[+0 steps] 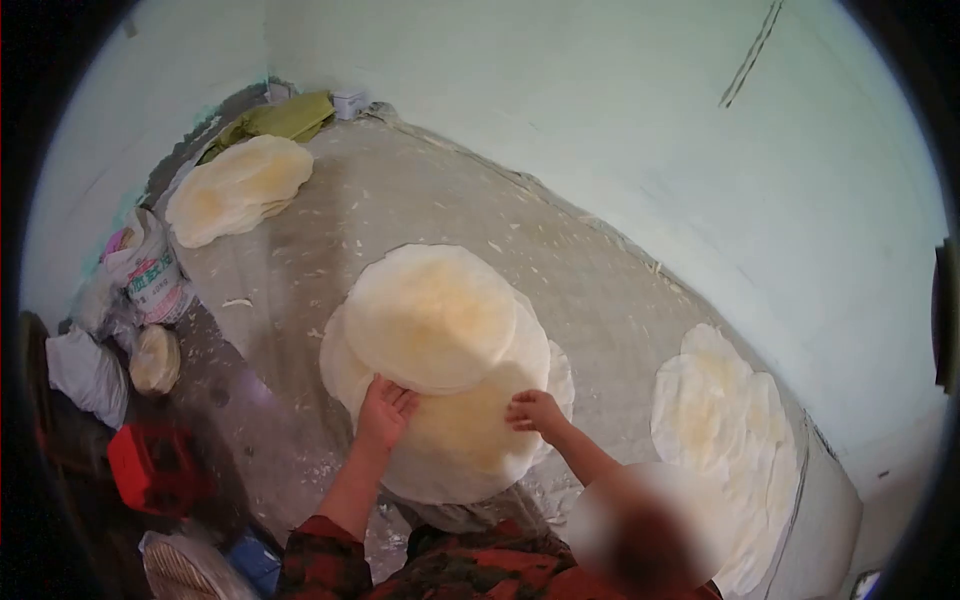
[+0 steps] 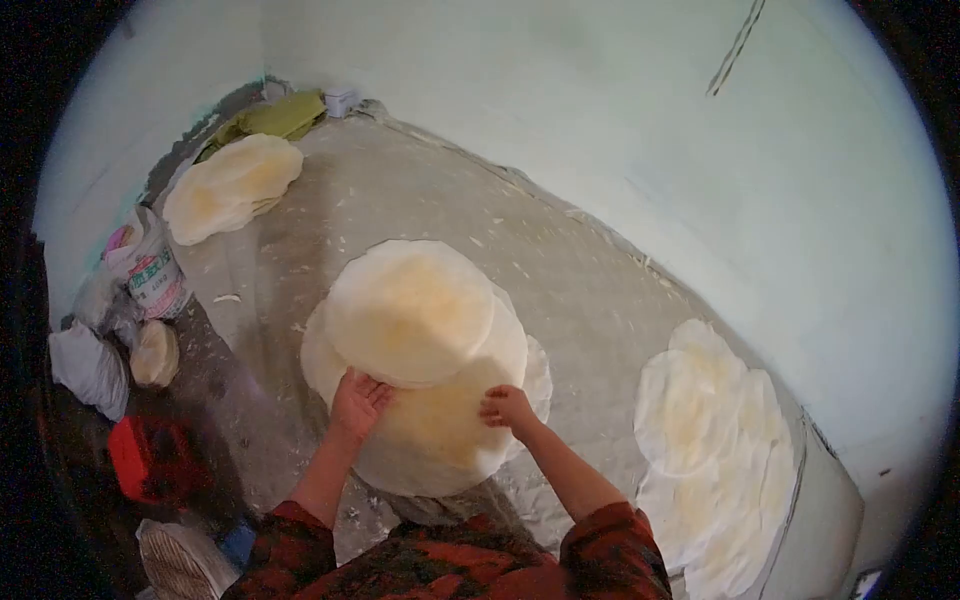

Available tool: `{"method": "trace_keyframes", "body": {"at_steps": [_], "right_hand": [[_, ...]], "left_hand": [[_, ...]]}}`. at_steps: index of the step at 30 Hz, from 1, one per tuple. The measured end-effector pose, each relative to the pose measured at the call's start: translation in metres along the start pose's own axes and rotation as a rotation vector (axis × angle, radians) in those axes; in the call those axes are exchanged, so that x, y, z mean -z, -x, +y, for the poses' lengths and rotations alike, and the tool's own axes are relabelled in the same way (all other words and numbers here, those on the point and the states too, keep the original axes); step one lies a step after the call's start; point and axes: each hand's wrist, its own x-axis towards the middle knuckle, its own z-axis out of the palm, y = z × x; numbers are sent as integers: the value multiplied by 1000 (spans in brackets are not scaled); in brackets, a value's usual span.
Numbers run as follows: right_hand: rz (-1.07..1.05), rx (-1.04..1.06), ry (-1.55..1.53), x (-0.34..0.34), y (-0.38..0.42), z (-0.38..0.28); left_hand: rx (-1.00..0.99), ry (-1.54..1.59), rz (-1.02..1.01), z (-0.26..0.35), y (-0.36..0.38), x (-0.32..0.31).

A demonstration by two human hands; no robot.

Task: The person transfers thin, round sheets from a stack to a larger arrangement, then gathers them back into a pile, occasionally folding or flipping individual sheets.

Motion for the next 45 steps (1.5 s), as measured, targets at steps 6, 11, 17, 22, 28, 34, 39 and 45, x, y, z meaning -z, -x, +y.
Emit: {"method": "trace_keyframes", "body": {"at_steps": [6, 11, 17, 22, 28, 34, 39, 45], "right_hand": [[-48, -18, 134, 53, 73, 71], [246, -45, -71, 149, 134, 119], [834, -11, -447, 316, 168, 186], [1130, -8, -55, 427, 169, 189], [1494, 105, 348, 497, 145, 157], [941, 53, 850, 571, 63, 148], [829, 522, 135, 551, 149, -20], [648, 637, -503, 608, 159, -12]], "left_hand": [[-137, -321, -43, -14, -17, 24], [-607, -1110, -118, -44, -35, 51], [-182, -1241, -730, -187, 79, -51], [-738, -1760, -1204, -286, 83, -49], [-893, -1963, -1080, -310, 83, -48], [-790, -2061, -1035, -311, 94, -53], [-726, -2157, -1004, -310, 98, -57], [-551, -2070, -712, -324, 74, -73]]}}
